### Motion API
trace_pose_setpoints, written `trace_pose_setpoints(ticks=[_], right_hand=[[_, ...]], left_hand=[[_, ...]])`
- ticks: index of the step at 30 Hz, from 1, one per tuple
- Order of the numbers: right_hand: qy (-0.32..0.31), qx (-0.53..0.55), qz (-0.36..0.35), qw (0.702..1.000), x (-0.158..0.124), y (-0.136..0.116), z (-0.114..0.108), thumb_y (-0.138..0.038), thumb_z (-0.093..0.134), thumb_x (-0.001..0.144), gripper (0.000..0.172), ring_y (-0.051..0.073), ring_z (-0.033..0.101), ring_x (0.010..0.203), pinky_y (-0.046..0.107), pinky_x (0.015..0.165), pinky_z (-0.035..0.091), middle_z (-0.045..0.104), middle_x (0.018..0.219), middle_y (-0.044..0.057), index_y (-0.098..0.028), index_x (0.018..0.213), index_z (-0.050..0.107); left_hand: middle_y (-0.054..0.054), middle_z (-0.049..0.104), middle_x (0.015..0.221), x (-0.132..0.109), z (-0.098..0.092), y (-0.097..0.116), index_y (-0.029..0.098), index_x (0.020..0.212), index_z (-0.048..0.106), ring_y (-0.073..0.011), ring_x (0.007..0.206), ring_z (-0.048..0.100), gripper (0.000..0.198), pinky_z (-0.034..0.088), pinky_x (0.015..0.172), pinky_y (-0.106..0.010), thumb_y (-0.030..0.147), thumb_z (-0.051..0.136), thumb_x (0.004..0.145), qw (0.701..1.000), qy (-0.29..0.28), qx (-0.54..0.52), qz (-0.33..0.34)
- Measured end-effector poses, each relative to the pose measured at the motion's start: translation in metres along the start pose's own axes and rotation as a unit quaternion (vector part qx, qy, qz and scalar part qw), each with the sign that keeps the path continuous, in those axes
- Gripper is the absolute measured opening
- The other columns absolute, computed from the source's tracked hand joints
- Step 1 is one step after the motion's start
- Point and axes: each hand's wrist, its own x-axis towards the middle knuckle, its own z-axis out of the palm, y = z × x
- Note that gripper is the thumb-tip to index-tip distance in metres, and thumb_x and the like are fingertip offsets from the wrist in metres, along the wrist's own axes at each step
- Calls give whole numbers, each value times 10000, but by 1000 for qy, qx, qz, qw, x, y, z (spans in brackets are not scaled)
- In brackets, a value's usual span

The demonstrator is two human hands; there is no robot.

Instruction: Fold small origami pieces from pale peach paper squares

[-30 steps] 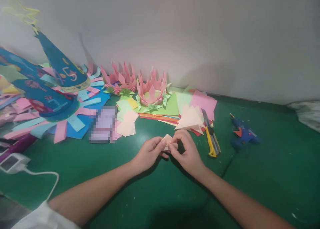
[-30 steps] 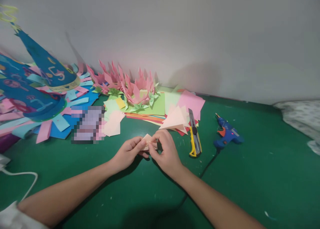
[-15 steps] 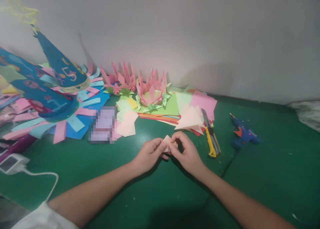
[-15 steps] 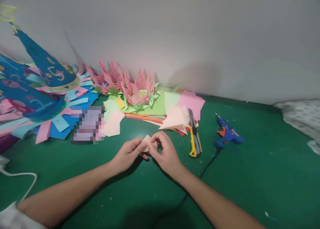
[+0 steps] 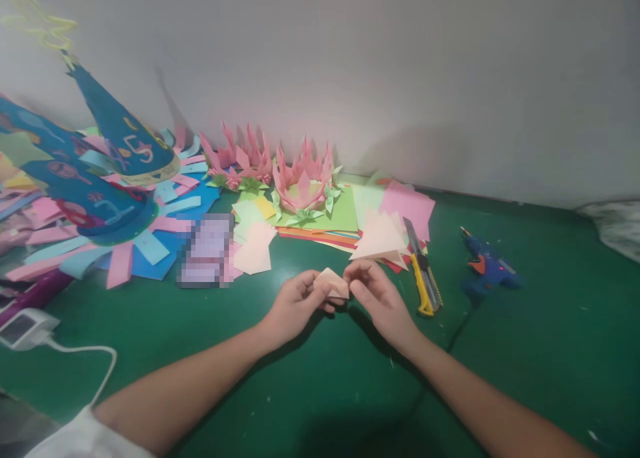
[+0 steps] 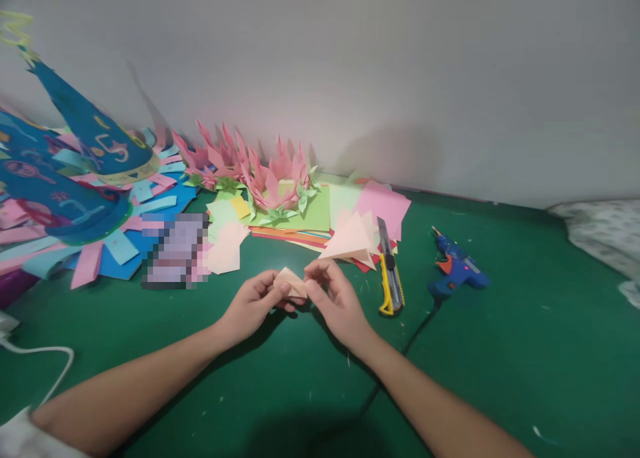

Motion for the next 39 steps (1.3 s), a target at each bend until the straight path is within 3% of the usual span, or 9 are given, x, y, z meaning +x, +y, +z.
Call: trace_pose_setpoints(ticks=[3, 6, 8, 14, 18, 21, 25, 31, 39], right_hand=[[-6, -17, -14, 1000, 2, -4, -4, -355, 490, 890, 172, 160, 578, 767, 282, 704, 487, 579, 807, 26, -212, 888, 586], [-14, -36, -64, 997, 2, -5, -6, -327, 546, 864, 145, 191, 582, 877, 341, 806, 481, 601, 881, 53, -219, 855, 641], [-22, -35, -72, 997, 2, -5, -6, -302, 574, 850, 113, 195, 583, 892, 360, 823, 481, 615, 898, 58, -229, 857, 660], [-37, 29, -44, 998, 2, -4, -4, -288, 651, 796, 67, 176, 600, 844, 335, 799, 507, 625, 864, 46, -236, 825, 681], [-54, 69, -15, 996, 1, -3, -3, -308, 698, 750, 112, 166, 610, 784, 314, 732, 527, 612, 833, 36, -233, 831, 678], [-60, 69, -5, 996, 0, -3, -4, -322, 702, 742, 122, 168, 613, 765, 315, 716, 531, 618, 821, 39, -227, 814, 678], [-64, 63, -24, 996, -1, -5, -5, -304, 714, 732, 113, 171, 623, 761, 316, 708, 535, 630, 814, 42, -225, 803, 677], [-68, 36, -60, 995, -2, -5, -6, -242, 713, 738, 90, 169, 623, 790, 309, 732, 523, 641, 832, 38, -240, 824, 687], [-67, 27, -74, 995, -1, -7, -6, -240, 702, 752, 90, 164, 625, 785, 297, 721, 524, 641, 833, 38, -245, 841, 689]], left_hand=[[-79, 649, 877, 0, -2, 1, 134, 852, 609, -160, 814, 607, 301, 481, 770, -299, 426, 536, 832, 998, -10, 27, 57], [-62, 598, 906, 1, -6, 1, 162, 815, 656, -164, 888, 549, 252, 426, 849, -301, 383, 539, 838, 986, 19, 110, 128], [-47, 567, 877, 1, -9, 0, 177, 787, 672, -169, 896, 523, 235, 403, 859, -299, 376, 555, 826, 978, 38, 145, 142], [-39, 562, 838, 2, -9, 0, 164, 798, 640, -146, 809, 521, 210, 405, 783, -276, 354, 558, 828, 985, 22, 121, 121], [7, 536, 791, 2, -5, -1, 188, 937, 527, -100, 699, 502, 281, 422, 677, -233, 338, 667, 746, 996, 35, -3, 85], [12, 529, 822, 3, -4, -2, 197, 885, 459, -94, 726, 524, 320, 437, 694, -233, 294, 707, 709, 994, 39, -51, 93], [3, 492, 890, 4, -6, -2, 184, 815, 461, -93, 756, 529, 314, 443, 721, -242, 255, 735, 677, 989, 50, -35, 136], [-1, 544, 803, 2, -7, 0, 172, 849, 517, -98, 703, 511, 305, 432, 698, -246, 271, 743, 669, 993, 42, -14, 106], [-1, 539, 797, 3, -8, -1, 167, 789, 506, -104, 721, 521, 262, 427, 683, -242, 267, 726, 688, 992, 33, -17, 122]])
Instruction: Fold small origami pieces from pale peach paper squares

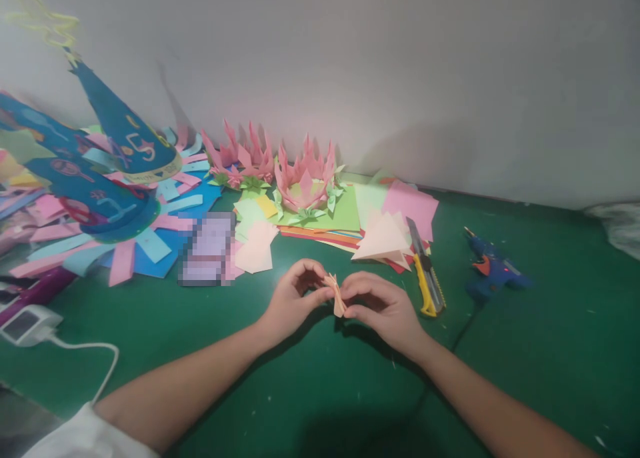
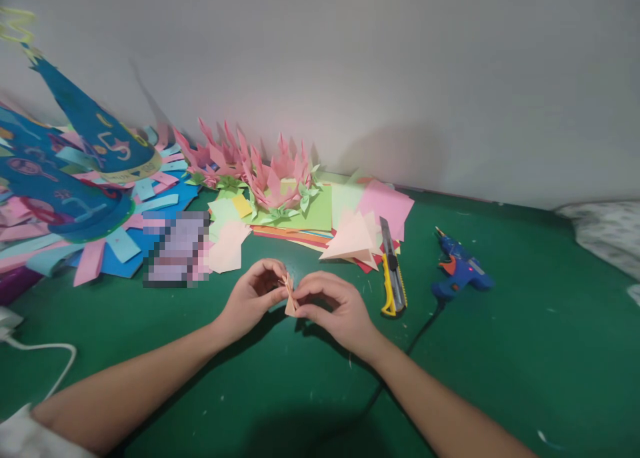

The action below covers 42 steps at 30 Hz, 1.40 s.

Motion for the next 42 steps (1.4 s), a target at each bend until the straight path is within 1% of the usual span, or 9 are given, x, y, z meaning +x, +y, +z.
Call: trace_pose_setpoints(ticks=[4, 7, 10, 13, 19, 23, 28, 33, 42], right_hand=[[8, 5, 9, 1000, -1, 1, 0, -245, 700, 753, 82, 158, 625, 779, 285, 716, 526, 633, 830, 32, -245, 833, 682], [9, -4, 13, 1000, -1, 3, 1, -229, 688, 764, 86, 155, 615, 794, 280, 729, 520, 627, 834, 28, -243, 847, 668], [12, -25, 19, 999, -1, 4, 2, -238, 681, 770, 88, 163, 606, 797, 289, 737, 513, 622, 836, 31, -230, 851, 649], [-5, -36, 17, 999, -1, 3, 3, -226, 683, 768, 80, 163, 599, 797, 293, 756, 498, 612, 820, 24, -225, 827, 629], [-23, -43, 17, 999, -1, 3, 1, -207, 668, 780, 79, 162, 600, 814, 282, 755, 493, 609, 852, 29, -229, 847, 634], [-23, -45, 21, 998, -1, 5, 0, -220, 638, 804, 87, 167, 611, 835, 286, 768, 504, 623, 886, 42, -229, 889, 651], [-16, -68, 11, 997, -2, 3, 0, -210, 575, 848, 113, 173, 613, 871, 300, 797, 504, 631, 924, 58, -232, 934, 646], [-30, -79, 2, 996, -3, 3, 1, -218, 670, 779, 169, 167, 596, 833, 292, 772, 501, 607, 891, 36, -242, 937, 614], [-29, -76, 18, 997, -2, 5, 0, -236, 623, 814, 163, 180, 623, 870, 292, 770, 519, 647, 929, 56, -234, 976, 638]], left_hand=[[14, 499, 750, -1, 1, -1, 161, 703, 462, -90, 689, 494, 249, 407, 655, -227, 273, 683, 732, 1000, -8, 19, 10], [15, 509, 754, -2, 1, -2, 168, 776, 468, -91, 690, 499, 195, 406, 665, -229, 264, 638, 770, 999, -16, 33, -7], [-1, 520, 785, -3, 1, -2, 164, 853, 508, -102, 711, 499, 130, 404, 674, -233, 243, 591, 793, 995, -21, 100, -8], [-13, 523, 798, -4, 0, -4, 156, 821, 532, -113, 743, 494, 70, 403, 690, -236, 209, 567, 792, 985, -27, 171, 26], [-8, 538, 770, -5, 0, -7, 150, 831, 516, -103, 713, 516, 97, 425, 689, -237, 224, 569, 798, 991, -35, 132, -1], [-14, 562, 771, -5, 0, -4, 146, 846, 533, -105, 707, 534, 128, 436, 679, -234, 251, 583, 793, 993, -15, 117, -23], [-24, 576, 783, -4, 0, -2, 145, 848, 558, -115, 722, 542, 118, 441, 688, -242, 240, 586, 783, 991, -2, 133, -9], [-23, 572, 760, -4, 0, -5, 147, 829, 554, -113, 701, 528, 101, 436, 675, -247, 229, 584, 779, 987, -2, 163, -1], [11, 493, 753, -6, 1, -4, 170, 851, 466, -90, 664, 480, 96, 399, 618, -215, 183, 535, 785, 990, -14, 140, 8]])
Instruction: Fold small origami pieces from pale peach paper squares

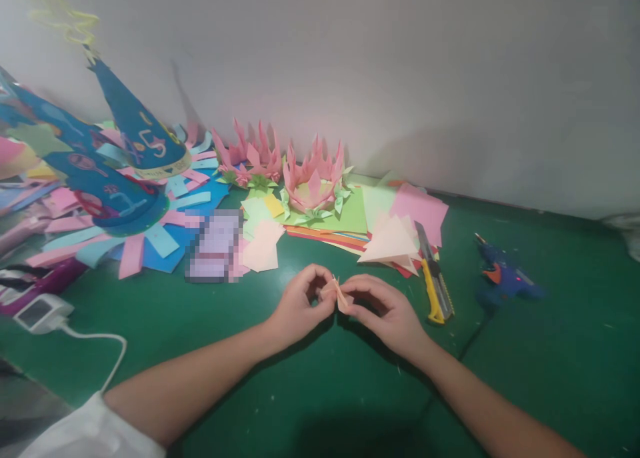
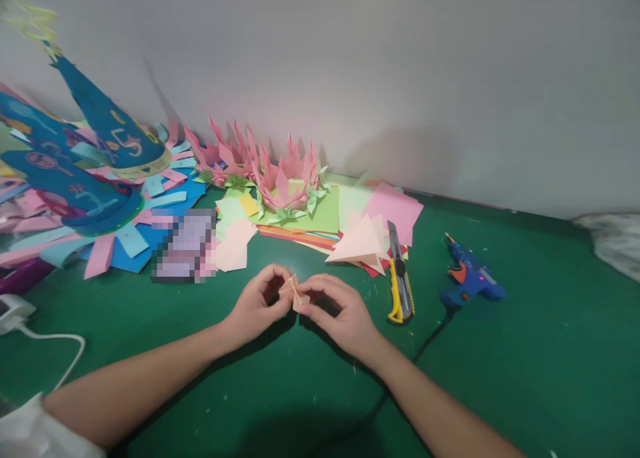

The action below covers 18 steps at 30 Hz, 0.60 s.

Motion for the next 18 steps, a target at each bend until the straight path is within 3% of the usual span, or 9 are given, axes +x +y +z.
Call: trace_pose_setpoints(ticks=[6, 11, 15, 18], right_hand=[[14, -43, 5, 999, 2, -4, 3, -193, 530, 861, 171, 168, 639, 883, 276, 792, 516, 682, 949, 53, -232, 968, 657], [23, -43, 33, 998, 0, -2, 6, -239, 575, 833, 76, 153, 634, 726, 261, 677, 529, 671, 814, 40, -204, 885, 619], [33, 11, 64, 997, 1, -4, 4, -294, 609, 815, 108, 139, 626, 655, 245, 608, 536, 660, 765, 29, -189, 839, 610], [34, 30, 55, 997, 3, -6, 1, -320, 599, 824, 147, 159, 650, 722, 264, 651, 552, 683, 819, 49, -189, 871, 644]], left_hand=[[26, 459, 740, -2, 2, 4, 174, 801, 443, -79, 646, 438, 128, 373, 605, -206, 103, 525, 733, 999, 5, 25, 19], [0, 515, 784, -3, 4, 2, 169, 797, 475, -102, 706, 505, 91, 411, 656, -229, 128, 541, 749, 998, -28, 46, 20], [-20, 559, 823, -2, 4, 2, 158, 829, 503, -113, 752, 550, 89, 428, 711, -246, 213, 565, 795, 999, -35, -11, -5], [-3, 552, 791, 0, 3, 3, 159, 853, 501, -102, 725, 534, 167, 419, 696, -238, 281, 599, 793, 996, -25, -78, -38]])
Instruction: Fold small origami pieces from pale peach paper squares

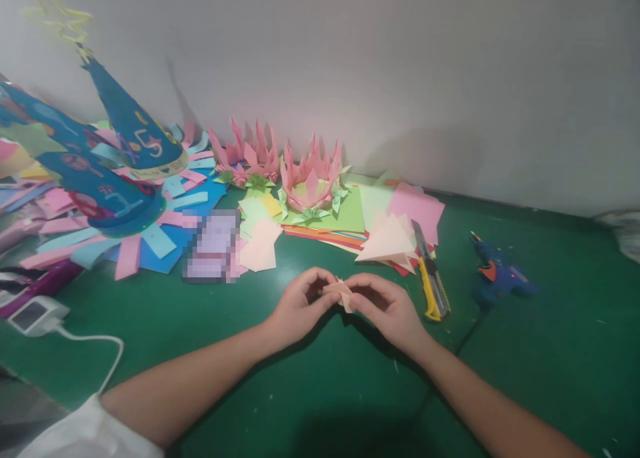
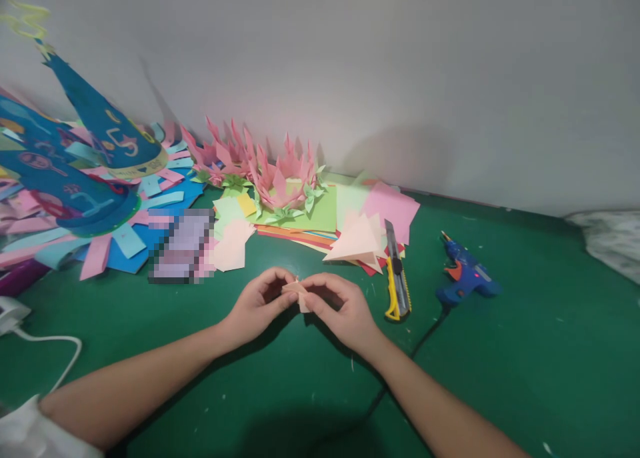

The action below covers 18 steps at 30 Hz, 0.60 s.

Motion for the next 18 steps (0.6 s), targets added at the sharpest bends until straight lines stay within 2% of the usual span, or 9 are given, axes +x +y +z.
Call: trace_pose_setpoints(ticks=[5, 11, 18], right_hand=[[5, -6, -29, 1000, 1, 1, -3, -305, 605, 826, 141, 176, 659, 816, 289, 732, 555, 693, 903, 64, -216, 904, 683], [-11, 2, -44, 999, -1, 6, -3, -272, 655, 794, 181, 174, 643, 883, 290, 788, 537, 681, 964, 56, -251, 971, 687], [-24, 23, -42, 999, 0, 4, -4, -306, 654, 795, 183, 178, 645, 870, 295, 766, 541, 674, 949, 59, -251, 966, 688]], left_hand=[[21, 514, 734, 3, -1, 1, 160, 831, 498, -91, 669, 486, 281, 396, 657, -233, 380, 652, 748, 998, 8, -54, -18], [24, 497, 735, 4, -2, 0, 159, 821, 490, -83, 660, 464, 312, 381, 639, -222, 392, 675, 726, 997, 3, -81, -14], [19, 500, 746, 4, -3, -1, 156, 823, 488, -83, 681, 471, 297, 381, 658, -225, 377, 668, 741, 994, -17, -106, -17]])
